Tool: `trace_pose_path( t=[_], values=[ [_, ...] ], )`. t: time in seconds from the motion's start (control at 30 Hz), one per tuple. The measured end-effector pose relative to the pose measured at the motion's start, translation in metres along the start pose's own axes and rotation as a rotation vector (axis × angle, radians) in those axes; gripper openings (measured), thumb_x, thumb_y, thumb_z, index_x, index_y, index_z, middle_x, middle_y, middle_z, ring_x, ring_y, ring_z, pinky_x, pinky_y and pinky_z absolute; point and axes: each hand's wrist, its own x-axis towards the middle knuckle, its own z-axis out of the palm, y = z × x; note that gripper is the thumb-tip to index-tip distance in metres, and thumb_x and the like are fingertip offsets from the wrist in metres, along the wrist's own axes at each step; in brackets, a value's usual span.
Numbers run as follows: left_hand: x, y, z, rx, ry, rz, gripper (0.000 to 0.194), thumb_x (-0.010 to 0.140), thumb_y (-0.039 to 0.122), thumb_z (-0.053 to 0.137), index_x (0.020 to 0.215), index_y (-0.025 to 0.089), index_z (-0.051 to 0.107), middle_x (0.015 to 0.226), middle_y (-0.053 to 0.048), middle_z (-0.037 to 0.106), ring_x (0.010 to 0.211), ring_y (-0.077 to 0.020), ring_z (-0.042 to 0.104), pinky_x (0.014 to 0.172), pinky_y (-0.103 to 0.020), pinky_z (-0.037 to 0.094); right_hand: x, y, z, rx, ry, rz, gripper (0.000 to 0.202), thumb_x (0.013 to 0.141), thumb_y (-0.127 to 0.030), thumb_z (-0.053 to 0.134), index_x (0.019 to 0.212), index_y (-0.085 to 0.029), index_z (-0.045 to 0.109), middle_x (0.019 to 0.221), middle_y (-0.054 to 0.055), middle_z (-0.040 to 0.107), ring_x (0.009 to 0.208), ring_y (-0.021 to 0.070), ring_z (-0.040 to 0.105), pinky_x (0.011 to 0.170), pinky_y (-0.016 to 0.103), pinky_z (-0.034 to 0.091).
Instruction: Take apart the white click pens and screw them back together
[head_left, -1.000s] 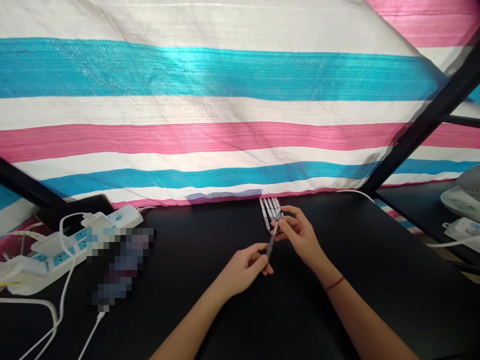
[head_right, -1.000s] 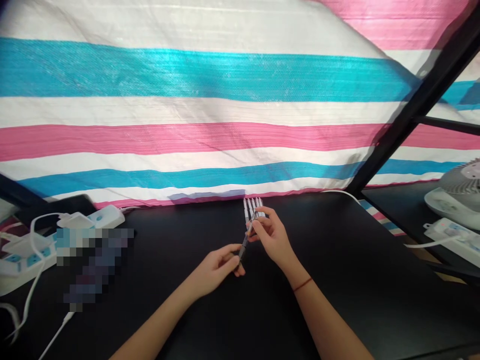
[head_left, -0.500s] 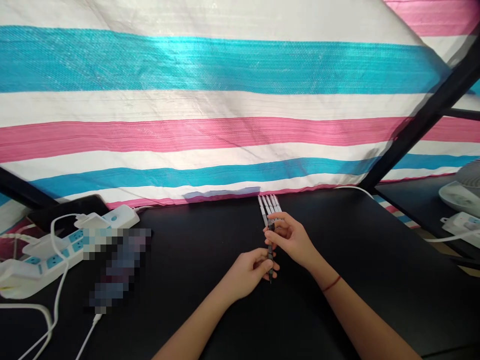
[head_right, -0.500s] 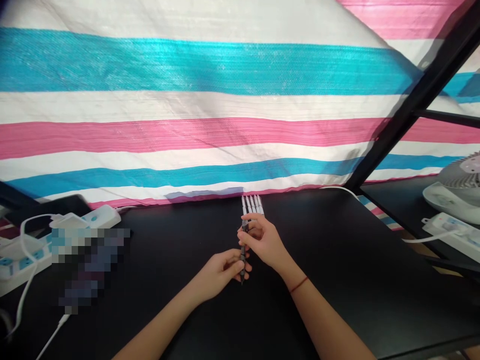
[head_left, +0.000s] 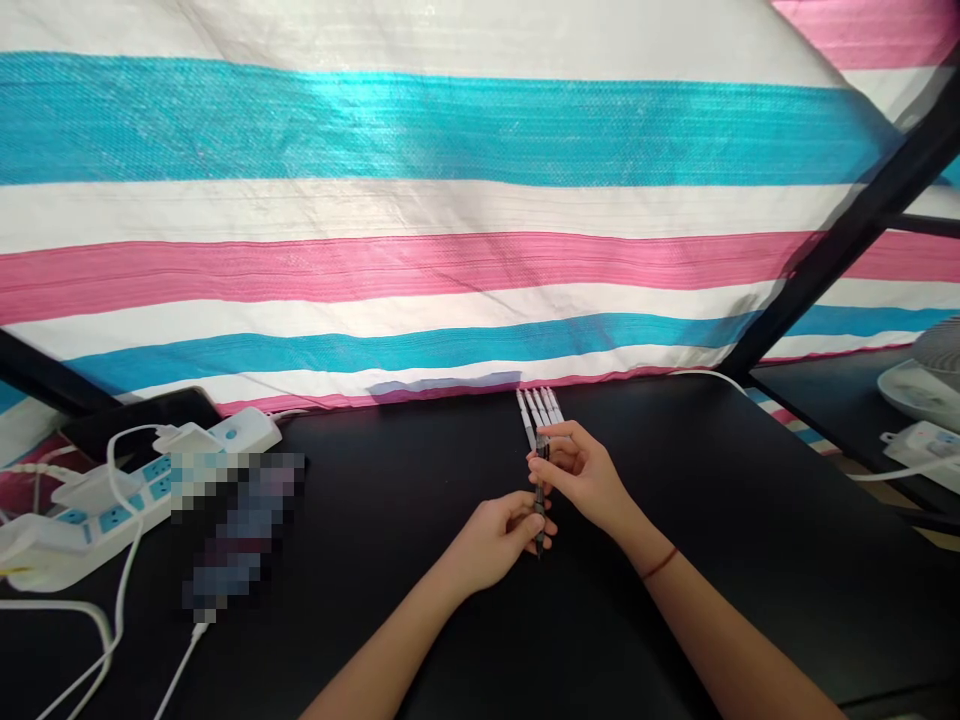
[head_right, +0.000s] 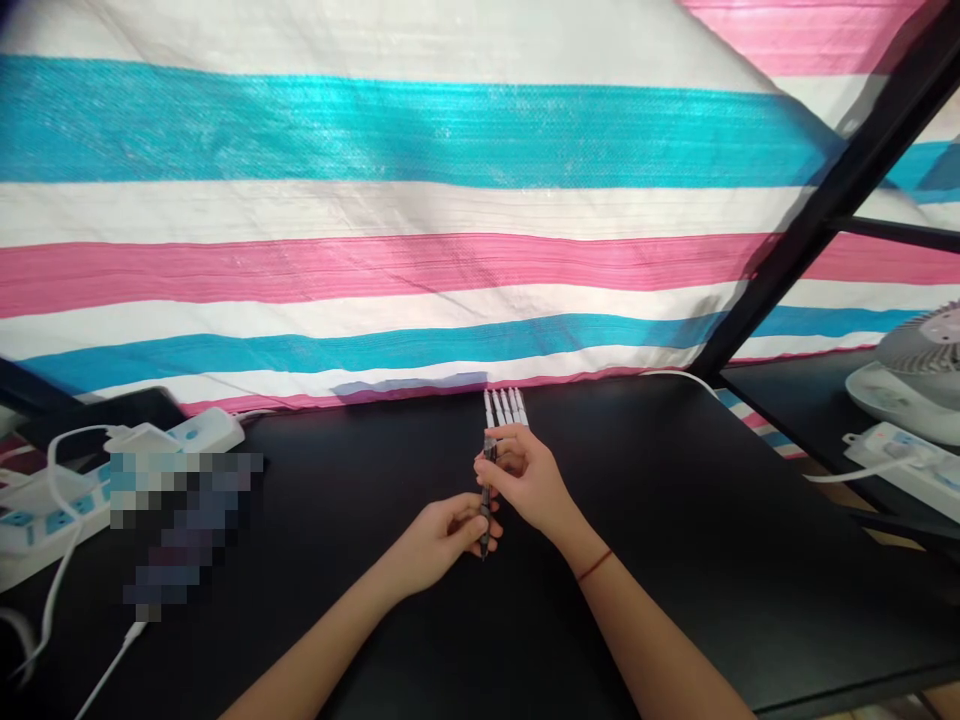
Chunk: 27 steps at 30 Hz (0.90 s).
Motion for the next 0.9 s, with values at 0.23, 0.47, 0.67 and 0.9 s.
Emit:
trace_pose_path(
  t=[0.23,0.47,0.67,0.9],
  values=[
    [-0.0002,0.0022,0.0001,-0.004,-0.008,-0.004,0.032,0.085,0.039,0.055,0.102,0.013,0.059,0.090,-0.009,0.066,0.077,-0.0169,0.063,0.069,-0.031,0.049,0.0011,0.0021,0.0005,-0.005,0.013,0.011,0.037,0.074,-0.032,0.070,0.104,-0.022,0.051,0.078,0.000,0.063,0.063,0.0168,0.066,0.050,0.026,0.053],
    [0.0001,0.0004,-0.0002,-0.008,-0.009,-0.004,0.031,0.085,0.040,0.055,0.100,0.013,0.058,0.090,-0.009,0.065,0.077,-0.0169,0.063,0.069,-0.031,0.050,0.0011,0.0007,-0.0001,-0.004,0.000,0.049,0.040,0.073,-0.035,0.071,0.106,-0.020,0.052,0.084,0.003,0.066,0.065,0.0183,0.068,0.049,0.026,0.054],
    [0.0006,0.0008,-0.0007,0.006,-0.023,0.014,0.030,0.087,0.037,0.052,0.102,0.011,0.057,0.090,-0.009,0.065,0.076,-0.0159,0.062,0.069,-0.030,0.049,0.0014,-0.0006,0.0003,0.025,0.025,0.039,0.043,0.072,-0.035,0.072,0.107,-0.020,0.052,0.083,0.003,0.066,0.064,0.0190,0.069,0.048,0.026,0.054],
    [0.0005,0.0016,-0.0001,0.017,-0.023,0.007,0.028,0.088,0.035,0.051,0.103,0.011,0.057,0.090,-0.009,0.064,0.076,-0.0155,0.061,0.070,-0.030,0.048,0.0005,-0.0019,0.0011,0.010,0.052,0.019,0.040,0.071,-0.035,0.072,0.102,-0.021,0.052,0.080,0.001,0.065,0.061,0.0186,0.068,0.046,0.025,0.054]
  ],
)
